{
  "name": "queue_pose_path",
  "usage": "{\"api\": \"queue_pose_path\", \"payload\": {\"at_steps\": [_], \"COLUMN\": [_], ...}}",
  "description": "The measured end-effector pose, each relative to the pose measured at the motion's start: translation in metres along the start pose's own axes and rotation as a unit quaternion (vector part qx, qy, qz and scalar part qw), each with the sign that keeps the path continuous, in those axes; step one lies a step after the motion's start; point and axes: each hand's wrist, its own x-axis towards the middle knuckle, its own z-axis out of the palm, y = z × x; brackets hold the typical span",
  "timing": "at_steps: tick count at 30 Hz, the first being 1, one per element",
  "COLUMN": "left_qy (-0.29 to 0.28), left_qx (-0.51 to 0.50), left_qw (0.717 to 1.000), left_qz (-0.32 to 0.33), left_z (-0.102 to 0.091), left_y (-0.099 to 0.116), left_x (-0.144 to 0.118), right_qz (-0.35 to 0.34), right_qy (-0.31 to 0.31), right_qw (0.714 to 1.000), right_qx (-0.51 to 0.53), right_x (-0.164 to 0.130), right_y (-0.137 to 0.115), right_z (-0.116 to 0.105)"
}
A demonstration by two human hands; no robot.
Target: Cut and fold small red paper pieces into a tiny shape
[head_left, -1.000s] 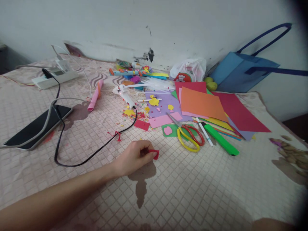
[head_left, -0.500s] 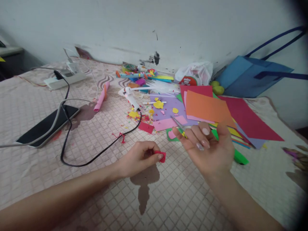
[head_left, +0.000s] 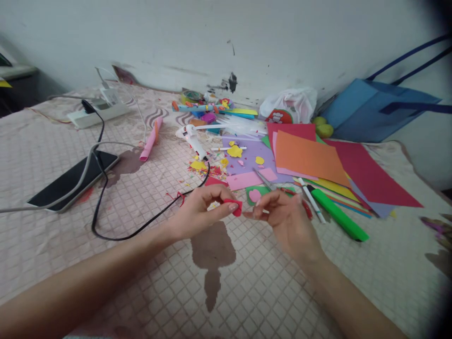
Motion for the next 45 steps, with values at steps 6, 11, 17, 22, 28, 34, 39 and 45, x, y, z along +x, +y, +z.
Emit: {"api": "queue_pose_path", "payload": {"at_steps": [6,11,17,22,28,34,39,45], "left_qy": [0.018,0.000,-0.016,-0.024,-0.025,-0.009,0.022,0.037], "left_qx": [-0.029,-0.023,-0.014,-0.001,-0.117,-0.262,-0.355,-0.308], "left_qw": [0.996,0.995,0.995,0.995,0.980,0.938,0.889,0.907], "left_qz": [-0.077,-0.097,-0.092,-0.099,-0.157,-0.226,-0.287,-0.285], "left_z": [0.010,0.017,0.015,0.012,0.018,0.021,0.019,0.014], "left_y": [-0.005,-0.008,-0.013,-0.012,-0.016,-0.019,-0.021,-0.021], "left_x": [-0.004,-0.007,-0.007,-0.007,-0.008,-0.009,-0.009,-0.008], "right_qz": [0.038,0.059,0.099,0.087,0.001,-0.188,-0.270,-0.250], "right_qy": [-0.019,-0.011,-0.013,-0.012,0.029,0.058,-0.005,-0.035], "right_qw": [0.983,0.980,0.988,0.990,0.968,0.888,0.826,0.833], "right_qx": [-0.179,-0.190,-0.121,-0.112,-0.248,-0.415,-0.495,-0.493], "right_x": [-0.008,-0.008,-0.005,-0.006,-0.009,-0.010,-0.009,-0.008], "right_y": [0.006,0.010,0.013,0.012,0.011,0.014,0.021,0.024], "right_z": [0.013,0.017,0.015,0.016,0.018,0.016,0.009,0.007]}}
